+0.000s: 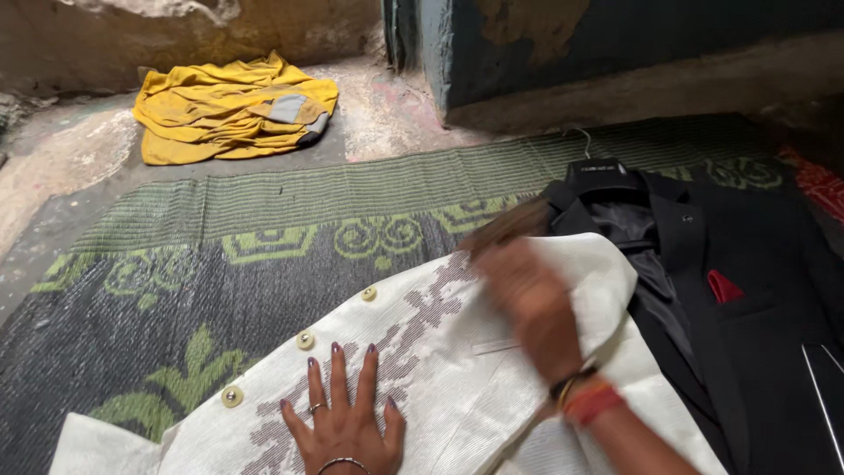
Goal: The person wipes a white garment with a cloth on a mat, then picks up the garment, inserts a hanger, and fastens several buttons.
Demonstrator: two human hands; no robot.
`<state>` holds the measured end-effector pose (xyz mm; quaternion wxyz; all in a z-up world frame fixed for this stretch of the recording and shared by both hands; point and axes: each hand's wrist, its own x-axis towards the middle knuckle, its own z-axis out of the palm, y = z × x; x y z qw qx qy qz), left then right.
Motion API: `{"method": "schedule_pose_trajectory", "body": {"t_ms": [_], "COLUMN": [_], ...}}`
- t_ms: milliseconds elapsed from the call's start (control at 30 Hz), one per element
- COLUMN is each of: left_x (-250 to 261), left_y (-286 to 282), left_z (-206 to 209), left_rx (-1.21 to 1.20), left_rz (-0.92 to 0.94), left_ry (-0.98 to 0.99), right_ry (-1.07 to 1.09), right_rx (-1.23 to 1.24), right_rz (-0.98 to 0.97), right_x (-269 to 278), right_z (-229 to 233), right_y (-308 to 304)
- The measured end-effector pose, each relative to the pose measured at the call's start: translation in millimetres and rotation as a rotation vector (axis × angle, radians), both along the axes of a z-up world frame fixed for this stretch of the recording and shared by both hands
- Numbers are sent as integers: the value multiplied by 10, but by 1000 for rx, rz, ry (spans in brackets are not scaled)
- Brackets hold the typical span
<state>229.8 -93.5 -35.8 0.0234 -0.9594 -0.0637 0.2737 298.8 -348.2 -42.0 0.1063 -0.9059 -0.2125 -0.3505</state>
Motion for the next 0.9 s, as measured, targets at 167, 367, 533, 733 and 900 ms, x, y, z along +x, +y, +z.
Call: {"method": "schedule_pose_trajectory", "body": {"t_ms": [167, 367, 533, 733, 900], "left_x": [-56, -104, -178, -233, -74], "left_y": [-14, -12, -12, 54, 159], "left_z": [-98, -154, -218, -442, -552], "left_rx": [-15, -21, -51, -128, -172], "left_rz": [-4, 10, -5, -46, -52], "left_ry": [-211, -288, -426, -627, -435], "right_ry": [181, 174, 461, 289, 417], "right_rx": [-114, 1, 507, 107, -25], "right_rz": [108, -615, 127, 220, -511], "right_x": [-342, -539, -1006, -1555, -1442], "right_z": [-317, -147, -273, -222, 44], "right_y": [-342, -1701, -183, -58, -1100]}}
